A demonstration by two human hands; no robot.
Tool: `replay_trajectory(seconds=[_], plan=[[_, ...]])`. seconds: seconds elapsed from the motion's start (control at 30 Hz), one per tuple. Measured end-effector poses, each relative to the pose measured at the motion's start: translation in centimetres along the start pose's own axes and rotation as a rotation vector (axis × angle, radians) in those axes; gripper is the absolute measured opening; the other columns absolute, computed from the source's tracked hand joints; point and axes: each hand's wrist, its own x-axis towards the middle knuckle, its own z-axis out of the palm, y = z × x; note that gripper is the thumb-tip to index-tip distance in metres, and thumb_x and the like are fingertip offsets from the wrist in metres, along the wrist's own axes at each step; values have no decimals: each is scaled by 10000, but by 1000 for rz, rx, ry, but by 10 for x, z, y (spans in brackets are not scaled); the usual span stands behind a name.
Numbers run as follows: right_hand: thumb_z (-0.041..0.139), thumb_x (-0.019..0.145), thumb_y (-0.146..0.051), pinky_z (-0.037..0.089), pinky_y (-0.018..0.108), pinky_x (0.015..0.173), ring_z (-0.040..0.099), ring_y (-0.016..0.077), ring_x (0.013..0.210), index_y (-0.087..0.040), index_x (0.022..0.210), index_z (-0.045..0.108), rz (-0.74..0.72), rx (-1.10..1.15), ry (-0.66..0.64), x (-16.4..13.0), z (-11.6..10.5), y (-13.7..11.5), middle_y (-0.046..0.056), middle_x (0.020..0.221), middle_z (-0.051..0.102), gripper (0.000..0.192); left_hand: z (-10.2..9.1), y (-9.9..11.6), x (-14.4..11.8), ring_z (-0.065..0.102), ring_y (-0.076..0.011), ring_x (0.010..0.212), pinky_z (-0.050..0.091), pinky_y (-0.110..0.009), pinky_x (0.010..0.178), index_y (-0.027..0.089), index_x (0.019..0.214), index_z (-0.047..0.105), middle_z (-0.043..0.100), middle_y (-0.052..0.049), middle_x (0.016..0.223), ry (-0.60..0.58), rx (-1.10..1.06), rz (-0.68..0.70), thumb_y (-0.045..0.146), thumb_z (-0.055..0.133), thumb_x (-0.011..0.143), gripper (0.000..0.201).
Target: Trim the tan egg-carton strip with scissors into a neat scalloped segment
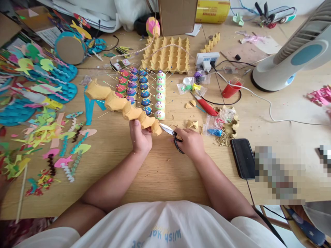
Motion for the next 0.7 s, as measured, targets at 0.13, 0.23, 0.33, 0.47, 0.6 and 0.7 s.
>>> replay_trajectory(seconds=[0.13,0.23,0.33,0.47,0.6,0.7], plan=[[628,974,-494,335,307,628,616,211,708,-203,1046,789,2,-12,7,0,1,1,68,732,711,340,2,1,0,627,-136,794,447,-228,602,259,1214,618,668,-46,1058,9,4,-5,696,697,869,563],[638,970,-489,336,307,633,617,212,711,-210,1035,791,-1,-16,10,0,1,2,67,730,712,325,2,1,0,611,-127,768,440,-228,600,255,1187,615,662,-37,1034,11,-8,-4,692,702,870,546],[635,972,-487,340,310,637,621,216,711,-206,1039,794,-8,-16,15,0,1,2,71,729,712,330,2,1,0,607,-126,761,436,-230,600,255,1185,606,656,-36,1019,17,19,-5,717,689,868,567],[637,970,-485,333,306,631,615,214,706,-216,1044,793,1,-21,14,0,1,2,71,735,713,321,1,-1,1,631,-135,794,438,-227,594,261,1208,593,667,-44,1061,9,33,-1,715,686,872,573],[642,964,-494,323,304,623,613,212,698,-216,1030,795,11,-22,3,0,1,3,70,732,716,324,0,-2,1,620,-125,772,431,-222,577,258,1215,598,668,-38,1059,-6,-12,22,657,719,878,536],[632,968,-509,324,303,620,617,213,691,-210,1033,797,16,-20,1,0,1,3,75,735,724,347,0,-1,0,611,-125,767,422,-224,572,256,1237,597,662,-40,1045,-5,11,31,664,713,880,555]])
